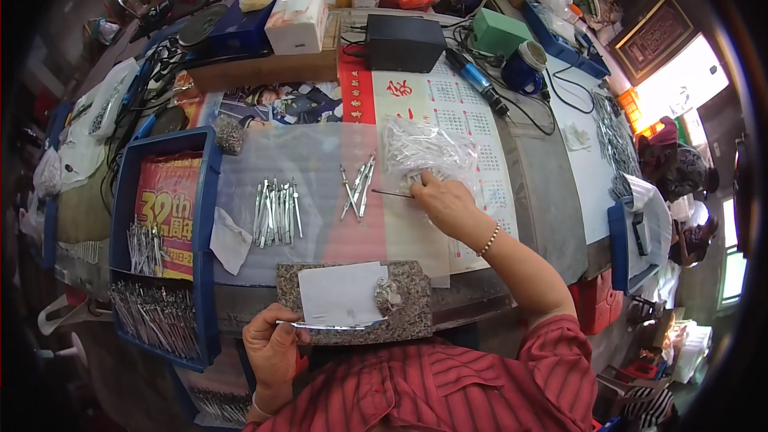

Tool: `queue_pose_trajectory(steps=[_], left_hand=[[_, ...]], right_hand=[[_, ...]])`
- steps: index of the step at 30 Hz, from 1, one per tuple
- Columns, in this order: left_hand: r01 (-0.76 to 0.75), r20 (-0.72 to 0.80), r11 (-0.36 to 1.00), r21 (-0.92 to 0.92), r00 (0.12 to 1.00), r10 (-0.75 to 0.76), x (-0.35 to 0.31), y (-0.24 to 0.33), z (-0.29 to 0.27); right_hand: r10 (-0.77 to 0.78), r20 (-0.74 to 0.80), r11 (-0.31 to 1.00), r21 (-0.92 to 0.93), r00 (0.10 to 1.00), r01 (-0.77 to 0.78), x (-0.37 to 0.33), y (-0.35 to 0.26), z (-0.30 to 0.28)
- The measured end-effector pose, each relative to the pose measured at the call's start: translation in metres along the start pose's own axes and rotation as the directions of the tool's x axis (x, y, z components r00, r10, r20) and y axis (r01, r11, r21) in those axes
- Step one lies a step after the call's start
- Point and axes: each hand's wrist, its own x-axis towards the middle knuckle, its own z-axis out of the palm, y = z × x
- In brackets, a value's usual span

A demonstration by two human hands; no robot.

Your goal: Manually assemble and solder small metal components on a workbench.

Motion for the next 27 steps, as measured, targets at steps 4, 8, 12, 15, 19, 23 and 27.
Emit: queue_pose_trajectory(steps=[4, 8, 12, 15, 19, 23, 27], left_hand=[[0.002, 0.067, 1.000, 0.010, 0.998, -0.002, 0.002, -0.003, 0.003], [0.058, 0.074, 0.995, 0.080, 0.995, -0.064, 0.002, -0.006, 0.012], [0.261, 0.203, 0.947, 0.186, 0.933, -0.297, 0.009, -0.012, 0.032], [0.378, 0.250, 0.905, 0.194, 0.873, -0.418, 0.015, -0.017, 0.050], [0.384, 0.306, 0.904, 0.186, 0.852, -0.425, 0.018, -0.021, 0.061], [0.402, 0.333, 0.899, 0.171, 0.836, -0.437, 0.016, -0.023, 0.062], [0.254, 0.305, 0.935, 0.248, 0.896, -0.324, 0.011, -0.023, 0.064]], right_hand=[[0.006, -0.203, 0.994, 0.109, 0.979, 0.017, -0.008, 0.006, 0.004], [0.206, -0.165, 0.584, 0.812, 0.965, 0.014, -0.037, -0.022, -0.029], [0.213, 0.162, -0.197, 0.973, 0.964, -0.120, -0.081, -0.066, -0.047], [0.148, 0.165, -0.369, 0.924, 0.975, -0.100, -0.098, -0.085, -0.034], [0.185, 0.088, -0.336, 0.942, 0.979, -0.021, -0.108, -0.101, -0.024], [0.166, -0.089, -0.072, 0.992, 0.982, 0.102, -0.112, -0.100, -0.009], [0.171, -0.091, 0.012, 0.996, 0.981, 0.090, -0.115, -0.105, -0.014]])
